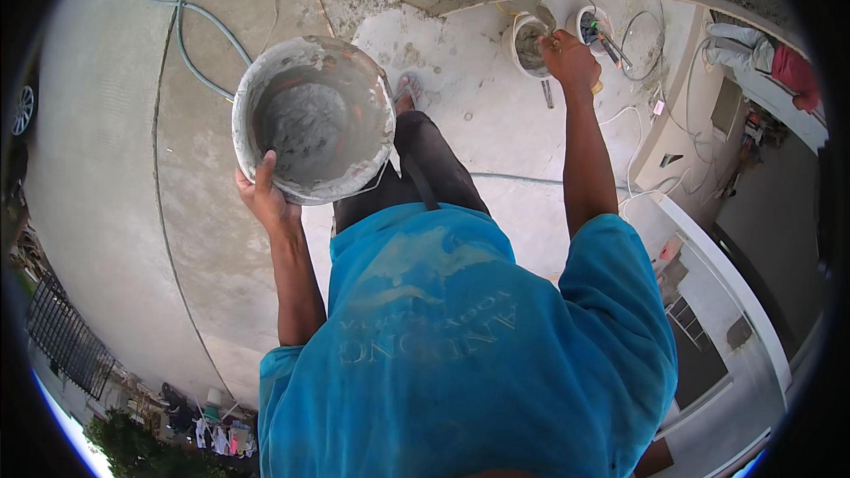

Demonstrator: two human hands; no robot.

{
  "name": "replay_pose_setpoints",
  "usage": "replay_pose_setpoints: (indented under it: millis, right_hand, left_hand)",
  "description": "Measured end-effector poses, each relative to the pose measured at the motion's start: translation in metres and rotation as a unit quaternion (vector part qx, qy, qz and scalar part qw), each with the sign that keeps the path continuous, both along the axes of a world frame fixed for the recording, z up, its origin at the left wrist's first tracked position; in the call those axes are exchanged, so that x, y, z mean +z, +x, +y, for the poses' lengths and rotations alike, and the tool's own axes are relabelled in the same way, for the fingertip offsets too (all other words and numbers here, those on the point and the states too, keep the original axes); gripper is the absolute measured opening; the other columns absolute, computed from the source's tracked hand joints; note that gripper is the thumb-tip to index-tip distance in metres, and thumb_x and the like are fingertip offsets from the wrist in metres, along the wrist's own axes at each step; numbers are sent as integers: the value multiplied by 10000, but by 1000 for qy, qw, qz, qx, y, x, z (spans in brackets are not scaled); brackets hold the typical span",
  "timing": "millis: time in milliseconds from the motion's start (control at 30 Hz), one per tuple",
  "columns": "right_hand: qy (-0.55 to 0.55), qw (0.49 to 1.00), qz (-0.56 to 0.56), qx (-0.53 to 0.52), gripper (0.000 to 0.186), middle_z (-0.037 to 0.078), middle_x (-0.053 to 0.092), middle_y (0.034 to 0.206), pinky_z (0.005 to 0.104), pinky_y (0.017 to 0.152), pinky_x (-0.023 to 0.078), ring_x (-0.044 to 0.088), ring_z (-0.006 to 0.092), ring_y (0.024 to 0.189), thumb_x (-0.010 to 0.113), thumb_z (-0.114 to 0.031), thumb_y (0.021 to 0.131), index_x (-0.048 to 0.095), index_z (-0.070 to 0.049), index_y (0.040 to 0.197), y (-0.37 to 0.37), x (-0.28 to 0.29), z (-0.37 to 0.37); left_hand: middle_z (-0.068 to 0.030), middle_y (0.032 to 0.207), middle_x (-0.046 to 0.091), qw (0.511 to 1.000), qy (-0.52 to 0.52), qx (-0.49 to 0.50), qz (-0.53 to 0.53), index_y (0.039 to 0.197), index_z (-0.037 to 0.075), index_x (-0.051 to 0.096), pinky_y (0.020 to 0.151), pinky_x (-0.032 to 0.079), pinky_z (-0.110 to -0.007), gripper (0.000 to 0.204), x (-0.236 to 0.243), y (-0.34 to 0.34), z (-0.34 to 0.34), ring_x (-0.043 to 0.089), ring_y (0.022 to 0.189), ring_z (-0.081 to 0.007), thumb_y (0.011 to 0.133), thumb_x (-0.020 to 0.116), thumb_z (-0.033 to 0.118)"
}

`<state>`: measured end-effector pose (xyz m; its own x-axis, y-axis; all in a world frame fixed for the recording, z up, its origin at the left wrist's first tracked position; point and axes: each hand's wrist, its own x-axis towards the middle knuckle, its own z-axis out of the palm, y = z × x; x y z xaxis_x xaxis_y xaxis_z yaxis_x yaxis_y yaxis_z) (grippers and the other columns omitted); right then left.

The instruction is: The person scoops cement from a bucket using a trowel and applies it to a wall. They repeatedly transfer cement from the bucket to the wall, smoothing it with the trowel.

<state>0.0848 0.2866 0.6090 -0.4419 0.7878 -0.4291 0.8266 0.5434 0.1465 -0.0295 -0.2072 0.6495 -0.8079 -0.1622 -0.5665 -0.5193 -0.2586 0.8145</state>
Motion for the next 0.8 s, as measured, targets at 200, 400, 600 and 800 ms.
replay_pose_setpoints:
  millis: [200, 400, 600, 800]
  right_hand:
    - [43, 982, 99, 156, 415, 89, 745, 1045, 468, 785, 569, 729, 324, 961, 635, -507, 916, 708, -257, 1239, 13, -12, -16]
    - [2, 987, 122, 105, 387, 98, 763, 1071, 486, 818, 558, 727, 327, 1011, 639, -487, 926, 708, -246, 1222, -43, -28, -6]
    - [43, 988, 128, 71, 416, 129, 768, 1049, 473, 860, 545, 721, 349, 1035, 648, -529, 919, 725, -249, 1217, -39, 46, -7]
    - [71, 953, 227, 189, 375, 128, 737, 1124, 466, 845, 561, 707, 368, 1049, 690, -389, 930, 688, -183, 1244, 22, 131, -41]
  left_hand:
    - [-182, 1190, 635, 1000, 7, -7, -6, 1309, -40, 507, 931, 563, -420, 527, 3, -1, 1, 664, 1036, -277, 833, 731, -7]
    - [-190, 1199, 624, 1000, -4, -22, 19, 1332, -51, 482, 927, 567, -427, 559, 2, -9, 3, 664, 1038, -282, 832, 727, 1]
    - [-180, 1189, 612, 999, 15, -48, 18, 1325, -43, 463, 903, 578, -429, 563, -3, -13, 2, 666, 1042, -276, 833, 731, 7]
    - [-76, 1034, 666, 997, 25, -60, 46, 1214, -35, 595, 816, 510, -292, 454, 3, -19, 30, 627, 867, -150, 781, 731, -23]
